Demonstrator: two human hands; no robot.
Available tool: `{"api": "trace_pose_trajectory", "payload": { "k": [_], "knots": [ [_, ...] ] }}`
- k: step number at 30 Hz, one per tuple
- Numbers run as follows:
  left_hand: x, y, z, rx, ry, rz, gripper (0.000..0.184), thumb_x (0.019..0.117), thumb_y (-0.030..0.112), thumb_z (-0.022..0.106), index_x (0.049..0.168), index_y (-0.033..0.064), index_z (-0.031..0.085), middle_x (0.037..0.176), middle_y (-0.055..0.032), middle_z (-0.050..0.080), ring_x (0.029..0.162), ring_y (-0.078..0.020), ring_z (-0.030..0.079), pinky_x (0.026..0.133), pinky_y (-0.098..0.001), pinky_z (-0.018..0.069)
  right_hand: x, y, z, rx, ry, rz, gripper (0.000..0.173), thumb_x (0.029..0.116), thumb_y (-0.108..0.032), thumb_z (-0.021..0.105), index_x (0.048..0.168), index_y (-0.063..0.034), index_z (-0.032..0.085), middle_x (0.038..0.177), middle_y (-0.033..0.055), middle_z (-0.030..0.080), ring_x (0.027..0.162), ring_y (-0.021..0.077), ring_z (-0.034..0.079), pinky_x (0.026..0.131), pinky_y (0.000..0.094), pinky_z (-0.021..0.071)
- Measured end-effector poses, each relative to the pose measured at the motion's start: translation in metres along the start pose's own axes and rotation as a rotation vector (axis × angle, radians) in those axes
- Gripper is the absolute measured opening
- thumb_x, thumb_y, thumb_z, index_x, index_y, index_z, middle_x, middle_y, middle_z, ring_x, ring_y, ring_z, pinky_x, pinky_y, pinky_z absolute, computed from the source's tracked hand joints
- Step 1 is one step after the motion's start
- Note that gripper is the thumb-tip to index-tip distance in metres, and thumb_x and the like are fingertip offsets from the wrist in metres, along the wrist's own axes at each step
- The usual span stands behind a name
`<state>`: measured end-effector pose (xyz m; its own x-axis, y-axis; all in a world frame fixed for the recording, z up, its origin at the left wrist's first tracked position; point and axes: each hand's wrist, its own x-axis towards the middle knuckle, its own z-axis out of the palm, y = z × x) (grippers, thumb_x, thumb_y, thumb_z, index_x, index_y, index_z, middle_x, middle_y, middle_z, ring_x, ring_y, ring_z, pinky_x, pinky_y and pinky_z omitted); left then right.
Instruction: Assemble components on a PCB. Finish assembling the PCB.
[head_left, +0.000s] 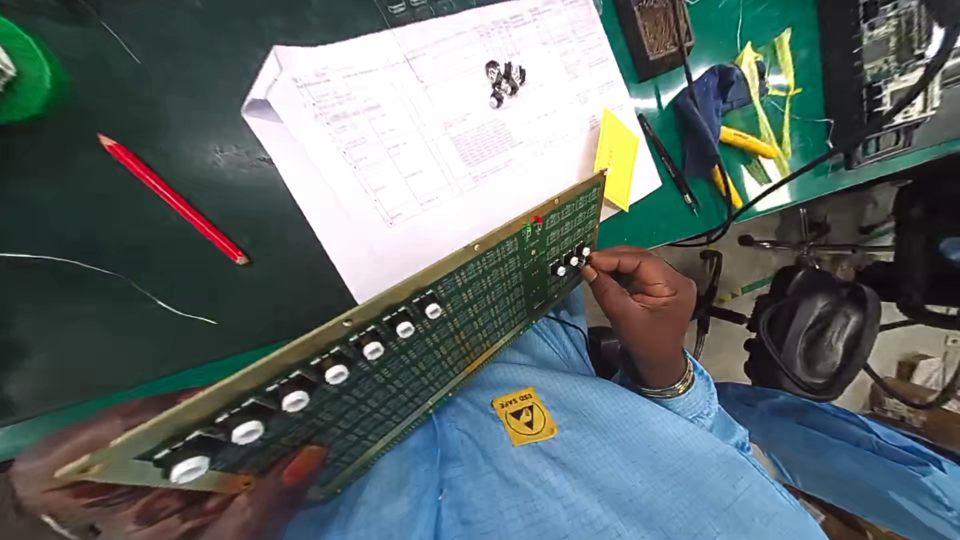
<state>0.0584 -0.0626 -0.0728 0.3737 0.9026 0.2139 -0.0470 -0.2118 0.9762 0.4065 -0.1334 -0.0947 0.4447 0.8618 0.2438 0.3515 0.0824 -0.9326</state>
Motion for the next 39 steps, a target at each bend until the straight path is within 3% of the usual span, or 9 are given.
{"api": "trace_pose_trajectory", "payload": {
  "k": [14, 26, 32, 35, 39],
  "knots": [
    [0.001, -0.001, 0.002, 0.048, 0.022, 0.057, 0.064, 0.0826, 0.024, 0.082, 0.137, 0.0319, 0.049, 0.13, 0.019, 0.062, 0.121, -0.0002, 0.059, 0.102, -0.022, 0.0502, 0.003, -0.009, 0.003, -0.078, 0.027, 0.085, 0.007, 0.0829, 0.004, 0.073, 0.09, 0.0016, 0.073, 0.092, 0.0053, 0.073, 0.08, 0.0061, 0.07, 0.071, 0.0214, 0.0617],
    [0.0, -0.005, -0.001, 0.013, 0.002, 0.068, 0.065, 0.0823, 0.022, 0.081, 0.139, 0.03, 0.05, 0.131, 0.0165, 0.063, 0.121, -0.0025, 0.06, 0.102, -0.0242, 0.0513, 0.007, -0.01, 0.0, -0.202, -0.05, -0.047, 0.004, 0.0846, 0.002, 0.07, 0.088, 0.0017, 0.073, 0.092, 0.0065, 0.074, 0.085, 0.0063, 0.071, 0.073, 0.0212, 0.0611],
    [0.005, -0.005, 0.007, -0.056, 0.069, -0.025, 0.062, 0.0825, 0.018, 0.082, 0.135, 0.0304, 0.051, 0.126, 0.0157, 0.065, 0.116, -0.0035, 0.063, 0.099, -0.0255, 0.0535, 0.003, -0.006, 0.002, -0.266, -0.061, -0.094, 0.008, 0.0907, -0.001, 0.07, 0.096, 0.0026, 0.075, 0.097, 0.0089, 0.074, 0.091, 0.0088, 0.072, 0.08, 0.0234, 0.0616],
    [0.014, 0.002, 0.018, -0.083, 0.117, -0.089, 0.049, 0.085, 0.019, 0.079, 0.128, 0.032, 0.058, 0.118, 0.0183, 0.071, 0.109, 0.0011, 0.066, 0.094, -0.0198, 0.0555, 0.004, -0.001, 0.003, -0.315, -0.074, -0.145, 0.013, 0.094, -0.004, 0.069, 0.101, 0.0032, 0.076, 0.101, 0.0124, 0.074, 0.094, 0.0108, 0.072, 0.083, 0.0245, 0.0607],
    [0.025, 0.006, 0.024, -0.051, 0.153, -0.11, 0.049, 0.0827, 0.021, 0.08, 0.125, 0.03, 0.058, 0.115, 0.0211, 0.071, 0.108, 0.0038, 0.066, 0.093, -0.0173, 0.0549, 0.009, 0.0, 0.0, -0.447, -0.142, -0.236, 0.015, 0.0958, -0.006, 0.067, 0.103, 0.0021, 0.077, 0.102, 0.0147, 0.074, 0.096, 0.0144, 0.072, 0.084, 0.0246, 0.0589]
  ]
}}
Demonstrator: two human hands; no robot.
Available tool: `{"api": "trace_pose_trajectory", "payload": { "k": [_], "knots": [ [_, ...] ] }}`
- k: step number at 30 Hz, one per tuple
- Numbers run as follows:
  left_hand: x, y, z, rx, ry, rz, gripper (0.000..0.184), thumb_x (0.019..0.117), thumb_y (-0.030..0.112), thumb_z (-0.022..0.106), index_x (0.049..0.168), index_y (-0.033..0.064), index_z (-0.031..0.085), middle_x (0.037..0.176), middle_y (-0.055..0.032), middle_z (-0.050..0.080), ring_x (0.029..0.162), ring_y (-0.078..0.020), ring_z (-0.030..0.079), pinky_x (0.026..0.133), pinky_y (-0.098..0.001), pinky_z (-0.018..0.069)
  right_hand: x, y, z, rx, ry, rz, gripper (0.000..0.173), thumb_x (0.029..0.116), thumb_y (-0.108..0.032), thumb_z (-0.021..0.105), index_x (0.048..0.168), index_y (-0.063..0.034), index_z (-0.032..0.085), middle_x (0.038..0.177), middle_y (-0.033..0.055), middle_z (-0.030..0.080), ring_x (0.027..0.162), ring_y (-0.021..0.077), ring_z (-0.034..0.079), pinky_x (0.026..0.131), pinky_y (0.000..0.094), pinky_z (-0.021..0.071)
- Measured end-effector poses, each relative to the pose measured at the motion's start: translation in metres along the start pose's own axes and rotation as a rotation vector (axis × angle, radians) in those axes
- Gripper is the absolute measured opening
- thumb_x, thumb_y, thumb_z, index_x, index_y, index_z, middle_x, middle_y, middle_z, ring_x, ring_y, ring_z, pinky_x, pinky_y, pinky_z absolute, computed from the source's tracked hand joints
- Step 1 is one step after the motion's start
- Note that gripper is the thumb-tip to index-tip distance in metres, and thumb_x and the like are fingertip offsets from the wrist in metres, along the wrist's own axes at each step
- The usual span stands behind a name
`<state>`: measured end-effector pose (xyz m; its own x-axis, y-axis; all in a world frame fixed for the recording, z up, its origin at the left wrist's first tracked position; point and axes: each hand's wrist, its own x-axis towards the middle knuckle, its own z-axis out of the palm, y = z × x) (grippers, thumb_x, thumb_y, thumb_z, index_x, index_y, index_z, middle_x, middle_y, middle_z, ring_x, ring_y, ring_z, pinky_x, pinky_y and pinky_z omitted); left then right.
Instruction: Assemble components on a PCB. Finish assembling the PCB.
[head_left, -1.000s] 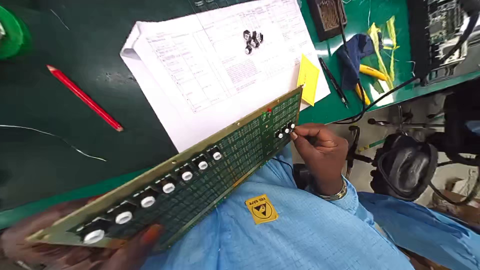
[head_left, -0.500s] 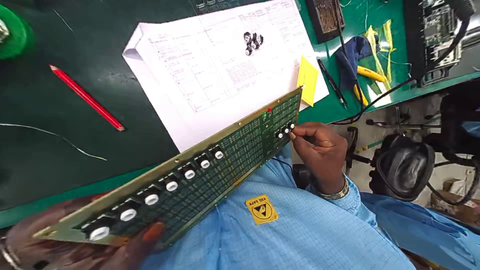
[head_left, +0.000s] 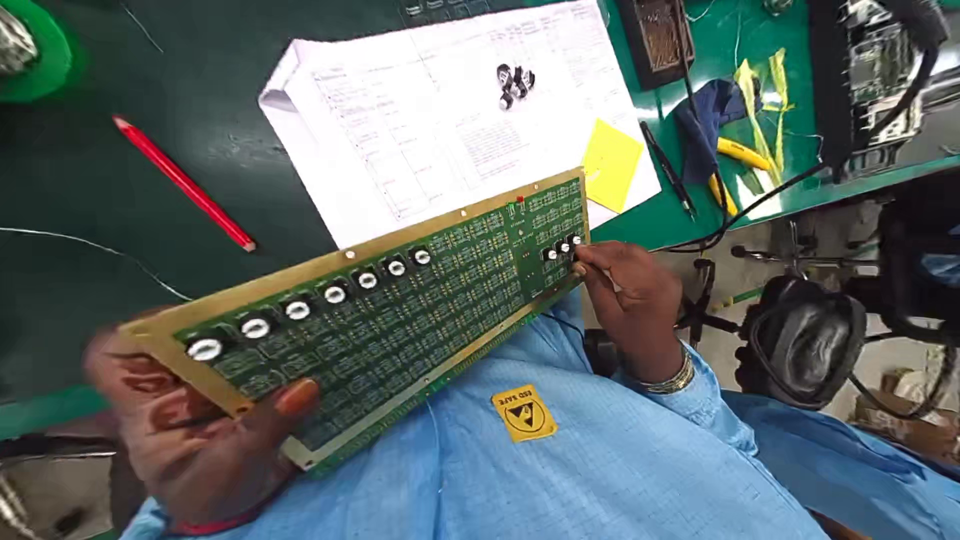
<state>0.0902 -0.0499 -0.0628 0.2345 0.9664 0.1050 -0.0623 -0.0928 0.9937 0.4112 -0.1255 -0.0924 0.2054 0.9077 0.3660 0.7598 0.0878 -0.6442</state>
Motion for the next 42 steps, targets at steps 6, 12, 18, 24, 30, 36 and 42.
{"api": "trace_pose_trajectory", "payload": {
  "k": [6, 12, 18, 24, 30, 36, 42],
  "knots": [
    [0.008, -0.001, 0.001, -0.035, 0.01, -0.036, 0.041, 0.083, 0.019, 0.078, 0.12, 0.0286, 0.063, 0.11, 0.02, 0.072, 0.103, 0.0039, 0.067, 0.091, -0.0161, 0.0553, 0.011, 0.003, -0.005, -0.12, -0.082, -0.105, 0.014, 0.0954, -0.006, 0.066, 0.102, 0.0, 0.078, 0.099, 0.0146, 0.076, 0.095, 0.0195, 0.073, 0.085, 0.0275, 0.0581],
    [0.008, -0.004, -0.003, -0.032, 0.027, -0.08, 0.053, 0.0783, 0.022, 0.081, 0.124, 0.0271, 0.055, 0.11, 0.0209, 0.071, 0.102, 0.0036, 0.067, 0.089, -0.0155, 0.0555, 0.013, 0.01, -0.003, -0.095, -0.068, -0.163, 0.013, 0.0952, -0.005, 0.066, 0.099, 0.0002, 0.077, 0.098, 0.0144, 0.076, 0.095, 0.0202, 0.073, 0.086, 0.0289, 0.0584],
    [0.006, -0.003, -0.003, -0.074, 0.016, -0.074, 0.051, 0.0795, 0.02, 0.081, 0.124, 0.0279, 0.057, 0.111, 0.0186, 0.072, 0.102, 0.0025, 0.068, 0.089, -0.0161, 0.0558, 0.012, 0.006, 0.0, -0.132, -0.043, -0.195, 0.013, 0.0953, -0.003, 0.064, 0.099, 0.0004, 0.077, 0.097, 0.0153, 0.075, 0.094, 0.0213, 0.073, 0.085, 0.0286, 0.058],
    [0.018, -0.007, 0.001, -0.059, 0.014, -0.069, 0.04, 0.085, 0.013, 0.071, 0.121, 0.0261, 0.06, 0.107, 0.0188, 0.072, 0.099, 0.0028, 0.068, 0.088, -0.0168, 0.0562, 0.006, 0.001, 0.01, -0.176, 0.023, -0.139, 0.015, 0.0947, -0.003, 0.064, 0.101, -0.002, 0.078, 0.099, 0.0145, 0.075, 0.095, 0.0235, 0.072, 0.084, 0.0323, 0.058],
    [0.049, -0.009, -0.001, 0.1, -0.068, -0.236, 0.043, 0.0953, 0.004, 0.051, 0.137, 0.0098, 0.044, 0.112, 0.0109, 0.069, 0.1, -0.0023, 0.069, 0.09, -0.0219, 0.0584, -0.005, 0.004, 0.014, -0.137, 0.091, 0.087, 0.027, 0.0958, -0.013, 0.069, 0.12, -0.0004, 0.071, 0.11, 0.0157, 0.074, 0.1, 0.0252, 0.072, 0.085, 0.0395, 0.0599],
    [0.075, -0.003, 0.005, 0.335, -0.107, -0.366, 0.05, 0.0954, 0.005, 0.053, 0.144, 0.0052, 0.041, 0.115, 0.0059, 0.066, 0.097, -0.0003, 0.068, 0.085, -0.0197, 0.0587, -0.012, -0.015, 0.007, -0.21, -0.039, 0.327, 0.046, 0.0939, -0.03, 0.071, 0.128, 0.0002, 0.067, 0.108, 0.019, 0.07, 0.085, 0.0309, 0.069, 0.067, 0.0442, 0.0574],
    [0.09, -0.004, 0.006, 0.24, -0.086, -0.395, 0.043, 0.1006, 0.001, 0.042, 0.144, 0.0049, 0.038, 0.113, 0.0082, 0.067, 0.096, 0.0011, 0.068, 0.084, -0.0174, 0.0583, -0.021, -0.003, -0.011, 0.424, -0.054, 0.591, 0.046, 0.0945, -0.028, 0.071, 0.133, -0.0046, 0.06, 0.095, 0.0011, 0.073, 0.075, 0.0056, 0.068, 0.067, 0.0232, 0.0588]
  ]
}}
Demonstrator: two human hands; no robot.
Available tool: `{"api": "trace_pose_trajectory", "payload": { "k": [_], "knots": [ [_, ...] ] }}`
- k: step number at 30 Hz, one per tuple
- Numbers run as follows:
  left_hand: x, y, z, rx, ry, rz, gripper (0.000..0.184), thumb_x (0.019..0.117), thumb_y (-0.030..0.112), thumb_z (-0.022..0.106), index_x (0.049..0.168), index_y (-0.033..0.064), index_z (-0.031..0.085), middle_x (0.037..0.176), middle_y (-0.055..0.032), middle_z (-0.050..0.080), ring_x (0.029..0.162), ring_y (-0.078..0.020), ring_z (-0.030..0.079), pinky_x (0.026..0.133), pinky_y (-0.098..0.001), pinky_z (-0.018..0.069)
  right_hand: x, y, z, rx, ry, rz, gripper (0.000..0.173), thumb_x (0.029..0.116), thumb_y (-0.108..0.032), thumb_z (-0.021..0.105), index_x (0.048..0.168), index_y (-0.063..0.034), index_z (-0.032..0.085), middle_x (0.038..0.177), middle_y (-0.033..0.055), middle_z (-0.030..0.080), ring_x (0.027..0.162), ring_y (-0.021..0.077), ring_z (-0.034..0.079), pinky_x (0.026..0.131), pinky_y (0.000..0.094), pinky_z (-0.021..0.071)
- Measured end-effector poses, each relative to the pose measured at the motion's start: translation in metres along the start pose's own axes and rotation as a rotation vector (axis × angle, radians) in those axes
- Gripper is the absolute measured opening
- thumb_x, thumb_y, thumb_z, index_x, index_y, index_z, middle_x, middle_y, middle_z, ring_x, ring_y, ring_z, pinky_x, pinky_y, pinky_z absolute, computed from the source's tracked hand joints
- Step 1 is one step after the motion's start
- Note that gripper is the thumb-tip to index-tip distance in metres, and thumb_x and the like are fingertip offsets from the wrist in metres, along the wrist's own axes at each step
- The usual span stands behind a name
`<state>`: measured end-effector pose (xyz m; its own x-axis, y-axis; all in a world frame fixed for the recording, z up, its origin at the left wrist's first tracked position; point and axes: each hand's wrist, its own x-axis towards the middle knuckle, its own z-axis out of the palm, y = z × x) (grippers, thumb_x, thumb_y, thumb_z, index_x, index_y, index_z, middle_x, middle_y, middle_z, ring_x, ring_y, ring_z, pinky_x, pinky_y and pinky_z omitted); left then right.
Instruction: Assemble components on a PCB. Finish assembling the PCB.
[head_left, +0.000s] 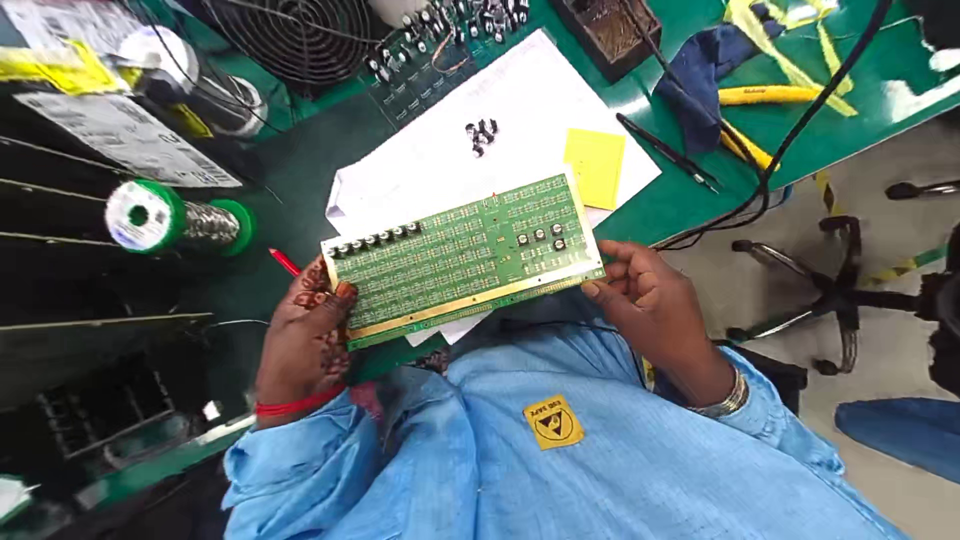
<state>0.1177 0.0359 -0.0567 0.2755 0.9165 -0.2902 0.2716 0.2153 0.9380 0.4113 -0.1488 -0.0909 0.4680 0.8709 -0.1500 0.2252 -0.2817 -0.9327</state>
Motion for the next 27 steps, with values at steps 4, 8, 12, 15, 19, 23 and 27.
{"api": "trace_pose_trajectory", "payload": {
  "k": [4, 8, 12, 15, 19, 23, 27],
  "knots": [
    [0.007, 0.005, -0.001, -0.02, -0.039, 0.038, 0.044, 0.0991, -0.001, 0.041, 0.142, 0.0062, 0.041, 0.112, 0.0094, 0.069, 0.097, 0.0005, 0.069, 0.085, -0.018, 0.0583, 0.006, 0.0, -0.006, 0.792, -0.291, 0.103, 0.032, 0.0966, -0.004, 0.06, 0.129, -0.0017, 0.058, 0.104, 0.0054, 0.075, 0.087, 0.0143, 0.075, 0.078, 0.0291, 0.0645],
    [0.017, 0.012, 0.001, 0.14, -0.01, -0.003, 0.037, 0.1003, 0.001, 0.047, 0.137, 0.0052, 0.05, 0.103, 0.0076, 0.071, 0.087, 0.0013, 0.069, 0.078, -0.0175, 0.0592, 0.007, -0.004, 0.002, 0.904, -0.278, 0.062, 0.025, 0.0974, 0.003, 0.053, 0.12, -0.0015, 0.062, 0.099, 0.0062, 0.076, 0.081, 0.0138, 0.076, 0.074, 0.0284, 0.065],
    [0.022, 0.021, -0.001, 0.837, 0.128, 0.175, 0.049, 0.098, 0.026, 0.062, 0.139, 0.001, 0.056, 0.112, -0.015, 0.069, 0.09, -0.0177, 0.067, 0.082, -0.0404, 0.0548, 0.006, -0.009, 0.009, 0.862, -0.211, 0.034, 0.026, 0.0957, 0.006, 0.055, 0.121, 0.0015, 0.062, 0.099, 0.0085, 0.076, 0.081, 0.0159, 0.076, 0.074, 0.0305, 0.0658],
    [0.012, 0.038, 0.01, 1.0, 0.181, 0.5, 0.052, 0.0985, 0.03, 0.061, 0.135, -0.0065, 0.057, 0.126, -0.0328, 0.061, 0.11, -0.0425, 0.063, 0.095, -0.0585, 0.0478, 0.005, -0.012, 0.013, 0.815, -0.184, 0.014, 0.027, 0.096, 0.006, 0.056, 0.122, 0.002, 0.061, 0.1, 0.008, 0.076, 0.082, 0.0154, 0.076, 0.075, 0.0298, 0.0658],
    [-0.001, 0.05, 0.056, 0.646, -0.111, 0.886, 0.023, 0.0988, 0.018, 0.066, 0.112, 0.0003, 0.07, 0.112, -0.0098, 0.071, 0.109, -0.011, 0.066, 0.097, -0.0322, 0.0538, 0.004, -0.013, 0.013, 0.757, -0.174, -0.006, 0.028, 0.0964, 0.005, 0.057, 0.124, 0.0029, 0.06, 0.101, 0.0069, 0.076, 0.083, 0.0145, 0.076, 0.076, 0.0287, 0.0659],
    [-0.003, 0.044, 0.103, 0.561, -0.381, 0.945, 0.018, 0.0974, 0.016, 0.067, 0.107, 0.002, 0.074, 0.103, -0.0085, 0.072, 0.1, -0.0084, 0.067, 0.09, -0.0258, 0.0557, 0.003, -0.018, 0.014, 0.745, -0.172, -0.016, 0.028, 0.0967, 0.005, 0.058, 0.125, 0.0021, 0.061, 0.102, 0.0055, 0.076, 0.085, 0.013, 0.076, 0.078, 0.0279, 0.0656],
    [0.001, 0.039, 0.124, 0.646, -0.397, 0.993, 0.02, 0.0958, 0.017, 0.068, 0.106, 0.0014, 0.075, 0.101, -0.0112, 0.072, 0.096, -0.0125, 0.068, 0.085, -0.0286, 0.0545, 0.002, -0.019, 0.014, 0.72, -0.169, -0.015, 0.028, 0.0969, 0.004, 0.058, 0.124, 0.0018, 0.061, 0.101, 0.0052, 0.076, 0.085, 0.0117, 0.076, 0.078, 0.0261, 0.0649]
  ]
}}
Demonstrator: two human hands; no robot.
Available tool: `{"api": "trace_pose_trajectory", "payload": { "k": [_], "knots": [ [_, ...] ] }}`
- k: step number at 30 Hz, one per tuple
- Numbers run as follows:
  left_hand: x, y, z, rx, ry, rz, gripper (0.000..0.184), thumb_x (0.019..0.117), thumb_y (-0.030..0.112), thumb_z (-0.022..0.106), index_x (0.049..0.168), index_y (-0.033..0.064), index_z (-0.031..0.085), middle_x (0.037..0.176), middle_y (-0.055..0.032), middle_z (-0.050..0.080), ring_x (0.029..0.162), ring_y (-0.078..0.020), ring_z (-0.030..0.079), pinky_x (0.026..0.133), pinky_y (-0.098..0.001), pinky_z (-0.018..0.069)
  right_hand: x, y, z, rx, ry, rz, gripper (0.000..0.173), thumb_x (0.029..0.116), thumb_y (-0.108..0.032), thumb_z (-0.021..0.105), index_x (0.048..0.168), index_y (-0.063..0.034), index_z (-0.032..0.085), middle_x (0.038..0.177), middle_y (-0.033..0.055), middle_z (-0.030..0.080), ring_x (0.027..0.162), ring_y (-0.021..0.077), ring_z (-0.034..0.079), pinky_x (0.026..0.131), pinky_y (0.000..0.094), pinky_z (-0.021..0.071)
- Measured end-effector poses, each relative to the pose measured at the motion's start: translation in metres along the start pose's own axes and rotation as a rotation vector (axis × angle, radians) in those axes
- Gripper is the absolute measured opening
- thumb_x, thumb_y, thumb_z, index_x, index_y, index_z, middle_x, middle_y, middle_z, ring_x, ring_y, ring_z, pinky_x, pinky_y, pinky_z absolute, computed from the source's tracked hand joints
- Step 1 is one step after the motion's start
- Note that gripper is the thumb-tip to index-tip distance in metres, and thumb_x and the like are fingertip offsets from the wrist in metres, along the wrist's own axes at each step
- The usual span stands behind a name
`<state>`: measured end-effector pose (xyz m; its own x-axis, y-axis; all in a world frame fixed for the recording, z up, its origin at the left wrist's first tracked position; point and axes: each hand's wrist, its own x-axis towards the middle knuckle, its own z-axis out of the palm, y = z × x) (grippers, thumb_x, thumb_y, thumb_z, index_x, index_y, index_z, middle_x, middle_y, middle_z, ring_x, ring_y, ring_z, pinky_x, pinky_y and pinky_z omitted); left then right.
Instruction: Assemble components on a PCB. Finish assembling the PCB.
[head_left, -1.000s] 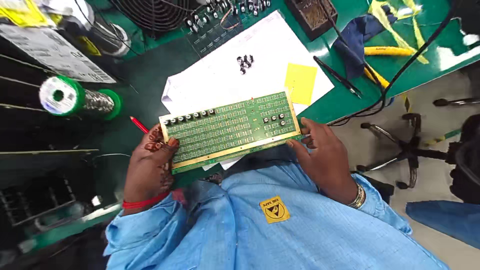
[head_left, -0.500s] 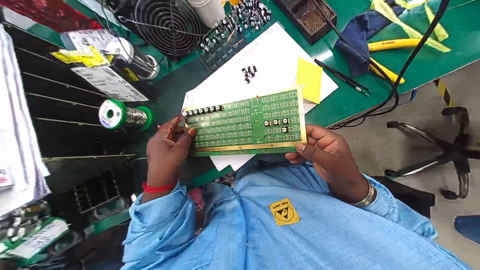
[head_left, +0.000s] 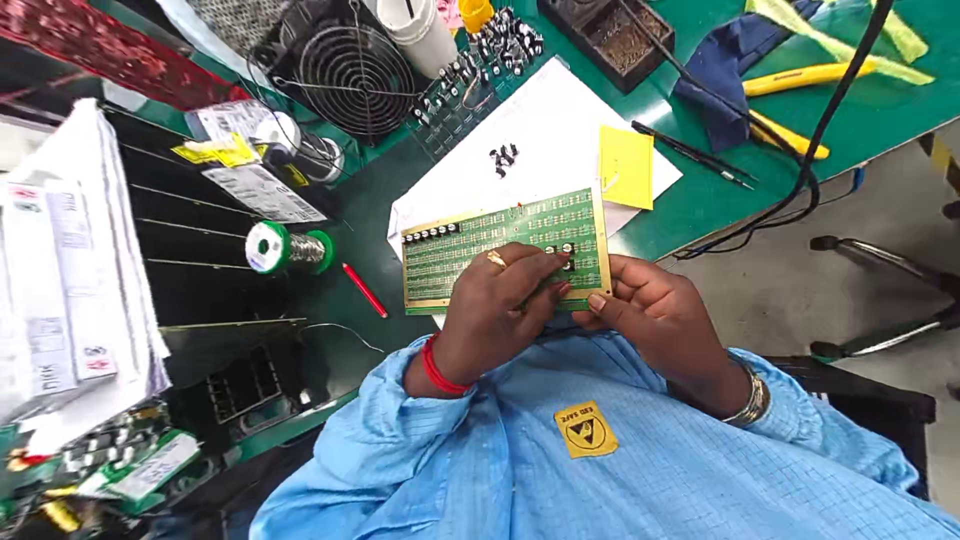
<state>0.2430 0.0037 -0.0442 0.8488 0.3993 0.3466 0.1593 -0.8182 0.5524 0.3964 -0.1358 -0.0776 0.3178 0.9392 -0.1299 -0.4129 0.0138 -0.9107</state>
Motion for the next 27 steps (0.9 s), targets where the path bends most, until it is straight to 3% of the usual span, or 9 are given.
{"api": "trace_pose_trajectory", "payload": {
  "k": [6, 11, 18, 27],
  "knots": [
    [0.01, 0.006, 0.003, 0.145, -0.023, 0.033, 0.016, 0.0926, 0.013, 0.068, 0.102, 0.0018, 0.075, 0.095, -0.0114, 0.074, 0.089, -0.017, 0.069, 0.081, -0.0322, 0.0546, 0.001, 0.001, -0.001, -0.048, 0.002, -0.007, 0.027, 0.0973, 0.002, 0.059, 0.125, 0.0027, 0.061, 0.101, 0.0057, 0.076, 0.086, 0.0115, 0.076, 0.079, 0.0256, 0.065],
    [0.011, 0.002, 0.008, 0.135, 0.017, 0.057, 0.012, 0.0925, 0.009, 0.067, 0.097, 0.0012, 0.075, 0.093, -0.0119, 0.073, 0.089, -0.0159, 0.069, 0.08, -0.0278, 0.0543, 0.002, 0.002, -0.002, -0.087, -0.012, -0.026, 0.028, 0.0977, 0.001, 0.059, 0.126, 0.0035, 0.061, 0.103, 0.0058, 0.076, 0.086, 0.0103, 0.076, 0.079, 0.0246, 0.0649],
    [0.002, -0.001, 0.019, 0.1, 0.099, 0.032, 0.011, 0.094, 0.009, 0.066, 0.095, 0.0006, 0.073, 0.093, -0.0119, 0.073, 0.092, -0.0146, 0.068, 0.084, -0.0257, 0.0533, 0.002, 0.001, -0.002, -0.104, -0.017, -0.02, 0.029, 0.0975, 0.001, 0.059, 0.126, 0.0031, 0.062, 0.103, 0.0062, 0.076, 0.086, 0.0099, 0.076, 0.078, 0.0235, 0.0645],
    [0.002, 0.0, 0.019, 0.097, 0.072, 0.044, 0.011, 0.0958, 0.009, 0.065, 0.096, 0.0, 0.073, 0.095, -0.0125, 0.073, 0.095, -0.0152, 0.068, 0.087, -0.0266, 0.0536, 0.002, 0.003, -0.002, -0.14, -0.005, -0.029, 0.03, 0.097, -0.001, 0.06, 0.126, 0.0022, 0.063, 0.103, 0.0054, 0.076, 0.084, 0.0093, 0.076, 0.077, 0.023, 0.0648]
  ]
}}
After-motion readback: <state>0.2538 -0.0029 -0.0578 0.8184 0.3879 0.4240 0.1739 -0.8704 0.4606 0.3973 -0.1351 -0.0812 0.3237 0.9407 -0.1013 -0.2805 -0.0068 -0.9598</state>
